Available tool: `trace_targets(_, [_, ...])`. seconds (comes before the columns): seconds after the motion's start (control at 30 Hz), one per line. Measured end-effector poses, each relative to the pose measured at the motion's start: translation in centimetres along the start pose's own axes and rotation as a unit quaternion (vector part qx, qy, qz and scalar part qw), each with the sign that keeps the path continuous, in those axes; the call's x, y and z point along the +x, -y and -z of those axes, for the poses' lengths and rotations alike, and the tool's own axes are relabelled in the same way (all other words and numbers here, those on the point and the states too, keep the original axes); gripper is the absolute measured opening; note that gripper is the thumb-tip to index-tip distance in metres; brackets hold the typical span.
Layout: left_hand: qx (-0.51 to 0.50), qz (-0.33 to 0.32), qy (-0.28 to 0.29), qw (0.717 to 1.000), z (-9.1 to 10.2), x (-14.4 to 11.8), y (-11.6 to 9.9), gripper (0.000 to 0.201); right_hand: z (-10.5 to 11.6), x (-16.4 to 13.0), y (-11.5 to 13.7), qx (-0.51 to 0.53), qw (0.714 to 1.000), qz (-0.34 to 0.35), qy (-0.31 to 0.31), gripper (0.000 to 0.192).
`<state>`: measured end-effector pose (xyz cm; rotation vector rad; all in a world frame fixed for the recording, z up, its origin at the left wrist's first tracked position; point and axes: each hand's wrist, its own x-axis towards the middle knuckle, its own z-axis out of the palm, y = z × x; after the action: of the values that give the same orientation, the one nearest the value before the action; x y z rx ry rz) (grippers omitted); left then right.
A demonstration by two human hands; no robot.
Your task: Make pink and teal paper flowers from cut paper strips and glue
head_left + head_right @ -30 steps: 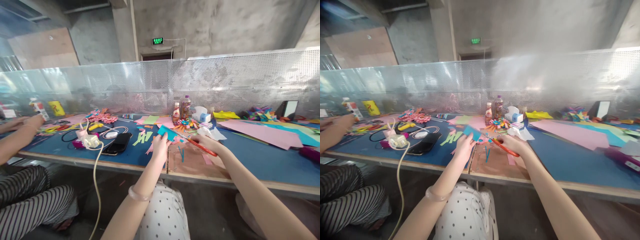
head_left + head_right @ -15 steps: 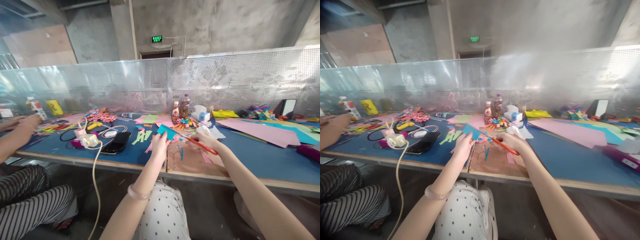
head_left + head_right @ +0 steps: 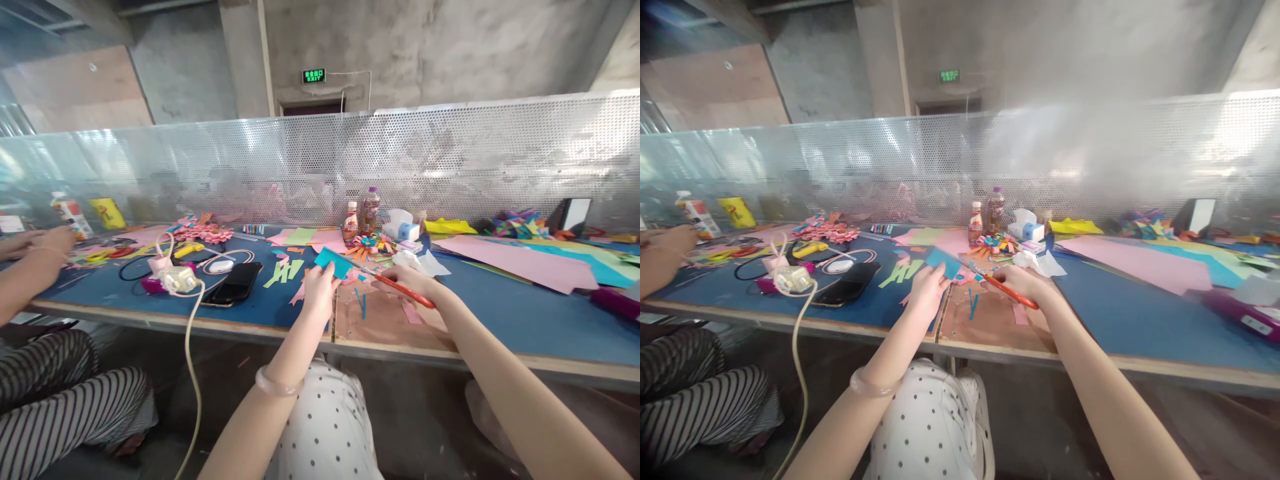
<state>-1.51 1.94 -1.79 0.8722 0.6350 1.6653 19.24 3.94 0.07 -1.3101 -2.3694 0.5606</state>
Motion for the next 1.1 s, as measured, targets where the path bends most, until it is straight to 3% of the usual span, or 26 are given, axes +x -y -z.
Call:
trace_targets(0.67, [-0.001, 0.025, -0.021, 0.999, -0.4, -0.3, -0.6, 0.013, 0.0, 0.3, -0.6, -0.091, 0.996, 0.018, -0.009, 0.038])
trace_targets(0.73, [-0.018, 0.022, -0.049, 0.998, -0.4, -0.2, -0.7, 0.012, -0.1, 0.2, -0.4, -0.147, 0.989, -0.002, -0.036, 0.037])
trace_targets(0.93, [-0.082, 0.005, -0.210, 0.974, 0.6, 0.6, -1.4, 0.014, -0.3, 0.1, 0.0, -0.275, 0.947, -0.092, -0.139, 0.038])
trace_targets(1.03, [-0.062, 0.010, -0.220, 0.973, 0.9, 0.9, -1.5, 0.009, -0.3, 0.2, -0.2, -0.292, 0.936, -0.126, -0.153, 0.038])
trace_targets(1.1, [-0.041, 0.021, -0.193, 0.980, 0.6, 0.7, -1.4, 0.007, -0.3, 0.3, -0.3, -0.283, 0.934, -0.145, -0.162, 0.038])
